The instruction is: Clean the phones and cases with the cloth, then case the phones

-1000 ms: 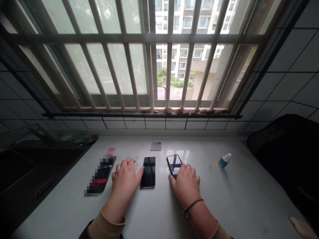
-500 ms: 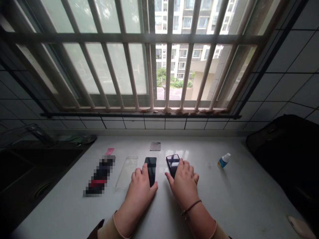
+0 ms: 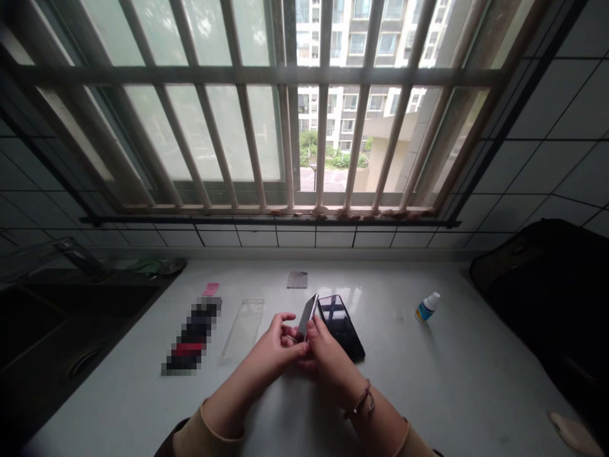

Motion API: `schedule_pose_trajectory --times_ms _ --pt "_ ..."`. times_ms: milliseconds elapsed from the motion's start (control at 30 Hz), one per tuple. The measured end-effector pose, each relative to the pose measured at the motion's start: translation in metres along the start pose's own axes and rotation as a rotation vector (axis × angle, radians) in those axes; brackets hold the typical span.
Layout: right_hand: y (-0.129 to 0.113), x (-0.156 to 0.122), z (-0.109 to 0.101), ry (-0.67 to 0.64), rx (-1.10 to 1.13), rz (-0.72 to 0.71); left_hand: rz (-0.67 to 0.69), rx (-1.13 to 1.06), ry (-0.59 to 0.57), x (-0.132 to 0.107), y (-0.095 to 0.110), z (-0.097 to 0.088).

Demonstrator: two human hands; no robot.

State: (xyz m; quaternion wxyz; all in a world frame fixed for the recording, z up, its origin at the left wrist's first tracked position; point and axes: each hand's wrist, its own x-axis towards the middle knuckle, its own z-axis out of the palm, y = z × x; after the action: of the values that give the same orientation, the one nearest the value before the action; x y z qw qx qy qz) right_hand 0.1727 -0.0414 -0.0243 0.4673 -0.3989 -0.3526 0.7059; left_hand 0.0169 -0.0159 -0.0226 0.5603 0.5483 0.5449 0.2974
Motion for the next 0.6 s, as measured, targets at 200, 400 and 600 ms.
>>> schedule_pose_trajectory --times_ms 200,400,600 --pt "-0.006 0.001 -0.003 0.136 0.222 0.08 0.343 0.295 0.046 -0.014 0.007 0.01" --pt "-0.009 0.003 -0.012 0.186 0.254 0.12 0.343 0.828 0.492 0.001 0.012 -0.031" --pt "-0.011 -0.003 -0.008 0.142 0.152 0.076 -0.054 1.191 0.661 0.004 0.005 -0.063"
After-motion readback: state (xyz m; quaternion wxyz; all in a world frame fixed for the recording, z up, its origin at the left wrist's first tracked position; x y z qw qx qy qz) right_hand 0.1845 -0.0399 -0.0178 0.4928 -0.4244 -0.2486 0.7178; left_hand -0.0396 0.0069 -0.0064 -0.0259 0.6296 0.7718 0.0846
